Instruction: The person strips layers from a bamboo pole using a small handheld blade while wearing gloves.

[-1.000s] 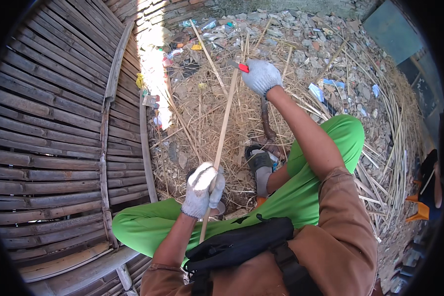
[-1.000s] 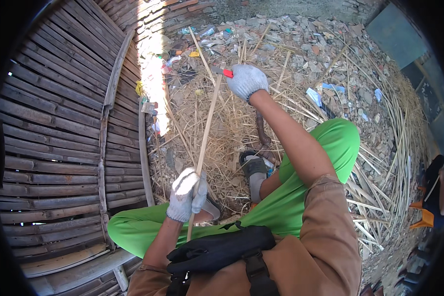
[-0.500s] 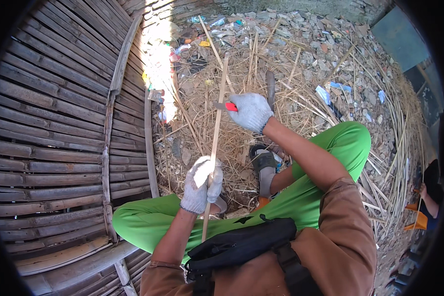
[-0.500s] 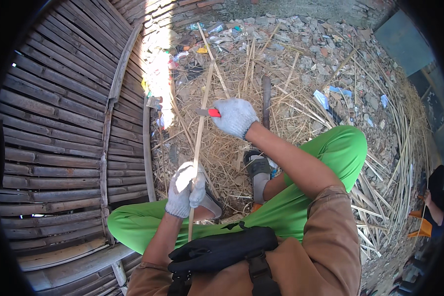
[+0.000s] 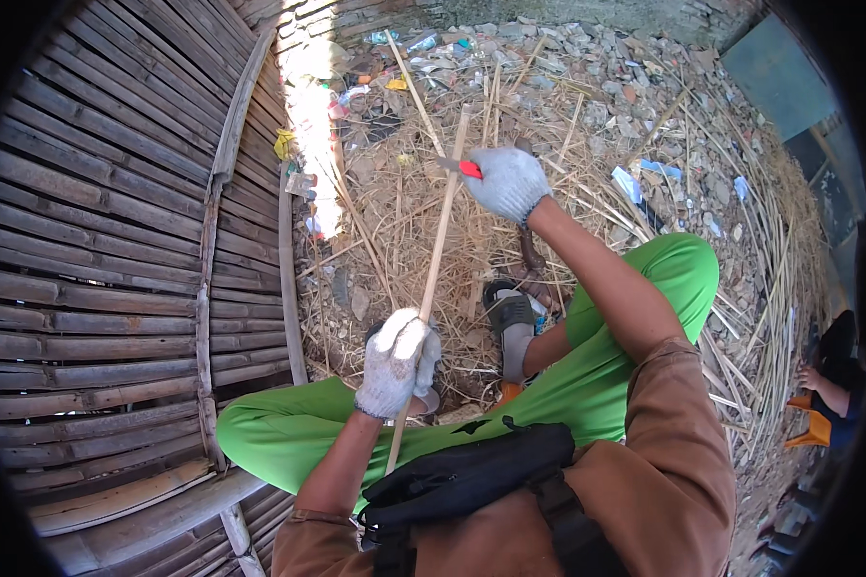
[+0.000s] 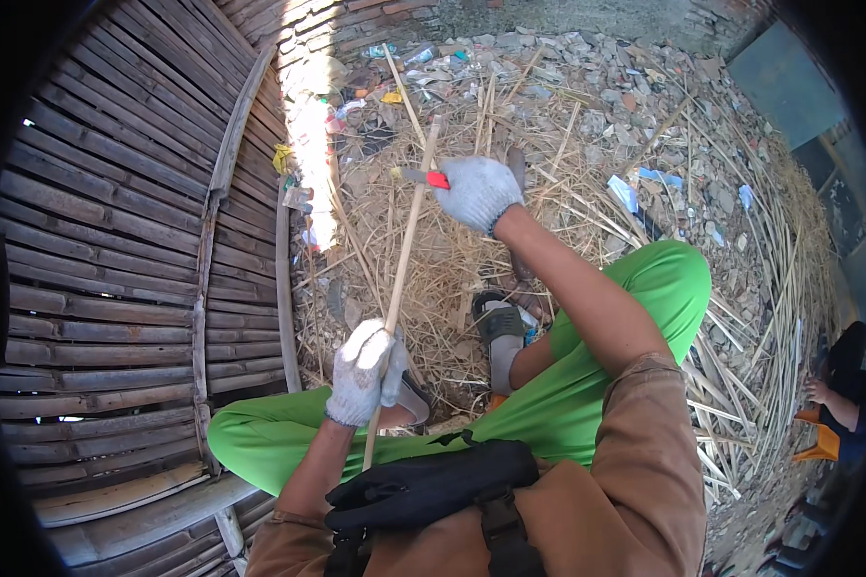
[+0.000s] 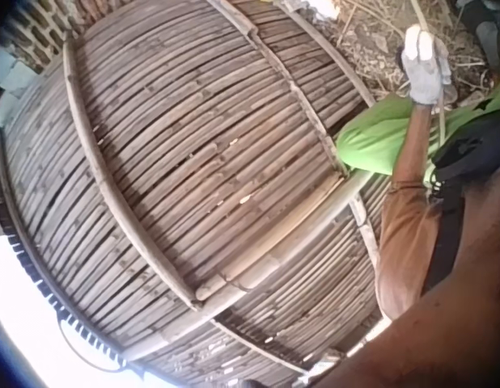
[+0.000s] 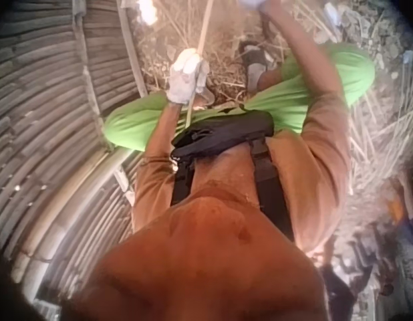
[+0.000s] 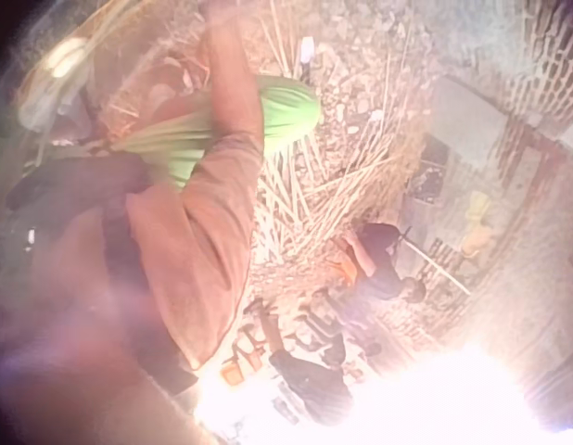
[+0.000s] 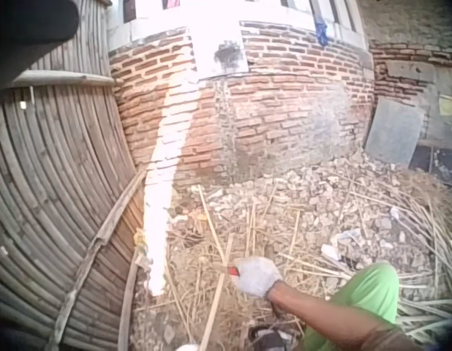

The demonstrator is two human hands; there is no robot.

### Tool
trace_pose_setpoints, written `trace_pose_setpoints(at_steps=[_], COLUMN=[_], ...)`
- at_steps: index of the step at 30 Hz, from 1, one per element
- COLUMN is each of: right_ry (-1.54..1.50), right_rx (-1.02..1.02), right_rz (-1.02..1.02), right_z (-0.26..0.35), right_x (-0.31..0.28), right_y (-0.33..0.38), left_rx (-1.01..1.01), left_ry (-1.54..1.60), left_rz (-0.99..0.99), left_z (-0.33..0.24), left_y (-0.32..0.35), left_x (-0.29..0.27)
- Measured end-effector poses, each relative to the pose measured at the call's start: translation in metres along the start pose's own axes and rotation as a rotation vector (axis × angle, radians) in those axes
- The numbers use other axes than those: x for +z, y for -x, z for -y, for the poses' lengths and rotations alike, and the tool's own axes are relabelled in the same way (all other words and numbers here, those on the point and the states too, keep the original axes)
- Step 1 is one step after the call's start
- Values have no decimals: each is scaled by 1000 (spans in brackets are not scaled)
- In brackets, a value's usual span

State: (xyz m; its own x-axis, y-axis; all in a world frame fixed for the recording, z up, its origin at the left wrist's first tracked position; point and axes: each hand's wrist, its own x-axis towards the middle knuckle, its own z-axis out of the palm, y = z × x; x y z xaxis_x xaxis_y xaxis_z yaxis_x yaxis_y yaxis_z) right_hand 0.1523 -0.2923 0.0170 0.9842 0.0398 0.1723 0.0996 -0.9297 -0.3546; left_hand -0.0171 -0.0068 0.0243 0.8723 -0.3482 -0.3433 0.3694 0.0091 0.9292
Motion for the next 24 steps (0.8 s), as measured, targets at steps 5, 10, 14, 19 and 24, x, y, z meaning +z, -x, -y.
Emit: trace_pose_setpoints(at_steps=[5, 10, 14, 19, 24], right_ry=[-59, -62, -71, -24, 27], right_rx=[-118, -224, -232, -174, -54], right_rz=[213, 206, 159, 109, 22], right_z=[56, 66, 68, 73, 27], right_x=[24, 28, 20, 17, 14], right_y=[64, 72, 57, 43, 9], left_rx=[48, 70, 81, 75, 83], left_ry=[97, 146, 120, 160, 63], left_rz=[-57, -87, -80, -88, -29], left_z=[13, 13, 0, -7, -4], left_y=[-9, -10, -11, -7, 6], left_x=[-4, -4, -6, -6, 4])
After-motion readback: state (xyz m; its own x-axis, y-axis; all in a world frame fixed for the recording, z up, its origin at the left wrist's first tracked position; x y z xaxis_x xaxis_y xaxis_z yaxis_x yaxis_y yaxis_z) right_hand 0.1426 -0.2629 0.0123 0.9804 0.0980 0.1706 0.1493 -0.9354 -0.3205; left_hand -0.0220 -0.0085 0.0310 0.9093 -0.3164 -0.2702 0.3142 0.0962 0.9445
